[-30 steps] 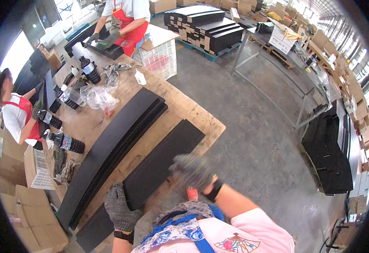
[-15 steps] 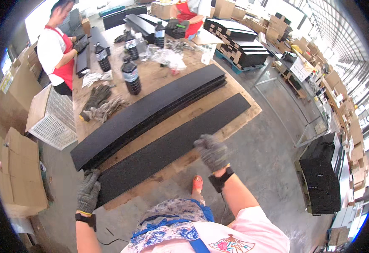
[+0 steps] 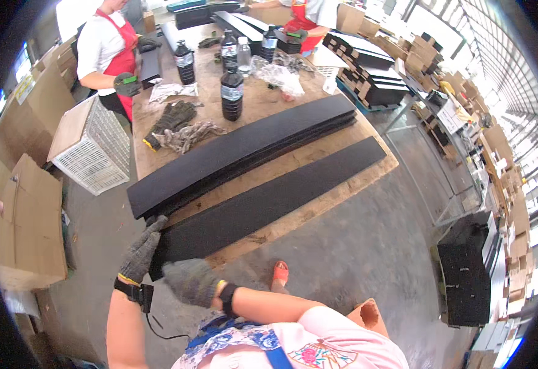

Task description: Wiping and inspecting long black furniture panels at a manufacturing workshop table.

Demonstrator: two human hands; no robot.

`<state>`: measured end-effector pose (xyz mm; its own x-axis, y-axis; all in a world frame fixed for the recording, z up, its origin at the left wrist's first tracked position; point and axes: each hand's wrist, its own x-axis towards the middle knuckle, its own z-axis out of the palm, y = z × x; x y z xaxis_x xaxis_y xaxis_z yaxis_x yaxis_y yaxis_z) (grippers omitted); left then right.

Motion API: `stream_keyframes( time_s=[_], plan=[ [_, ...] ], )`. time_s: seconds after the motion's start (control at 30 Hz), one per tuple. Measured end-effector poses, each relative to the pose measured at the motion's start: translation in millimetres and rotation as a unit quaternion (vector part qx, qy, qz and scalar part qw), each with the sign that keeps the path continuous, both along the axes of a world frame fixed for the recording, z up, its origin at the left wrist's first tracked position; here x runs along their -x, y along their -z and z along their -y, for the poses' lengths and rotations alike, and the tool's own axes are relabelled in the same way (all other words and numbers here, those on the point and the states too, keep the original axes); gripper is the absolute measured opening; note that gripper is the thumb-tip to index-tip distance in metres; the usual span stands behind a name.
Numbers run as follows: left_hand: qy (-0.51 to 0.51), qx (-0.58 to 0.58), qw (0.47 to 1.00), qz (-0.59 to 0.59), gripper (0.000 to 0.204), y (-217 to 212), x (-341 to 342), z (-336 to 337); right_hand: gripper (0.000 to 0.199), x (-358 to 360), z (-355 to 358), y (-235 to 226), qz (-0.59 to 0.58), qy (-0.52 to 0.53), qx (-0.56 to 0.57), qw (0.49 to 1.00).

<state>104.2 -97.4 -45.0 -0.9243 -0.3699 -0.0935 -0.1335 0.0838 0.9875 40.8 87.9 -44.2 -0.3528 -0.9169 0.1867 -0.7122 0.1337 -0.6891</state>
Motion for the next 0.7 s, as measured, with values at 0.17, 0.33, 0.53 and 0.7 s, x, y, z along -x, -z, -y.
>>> stream_keyframes(
  time_s=[0.17, 0.33, 0.53, 0.7],
  plan=[
    [-0.048, -0.019, 0.999, 0.004, 0.038, 4, 7, 12, 0.037, 82, -116, 53, 0.312, 0.068, 0.183, 0.93],
    [-0.084, -0.02, 0.992, 0.089, 0.04, -44, 18, 3, 0.033, 110, -124, 40, -0.058, 0.211, 0.068, 0.973],
    [-0.089, -0.014, 0.996, 0.013, 0.041, -36, 17, -2, 0.014, 1, 5, 5, -0.108, -0.043, 0.026, 0.993],
    [-0.038, -0.102, 0.991, -0.077, 0.056, 30, -11, 38, 0.017, -18, 36, 2, -0.08, -0.039, -0.002, 0.996]
  ],
)
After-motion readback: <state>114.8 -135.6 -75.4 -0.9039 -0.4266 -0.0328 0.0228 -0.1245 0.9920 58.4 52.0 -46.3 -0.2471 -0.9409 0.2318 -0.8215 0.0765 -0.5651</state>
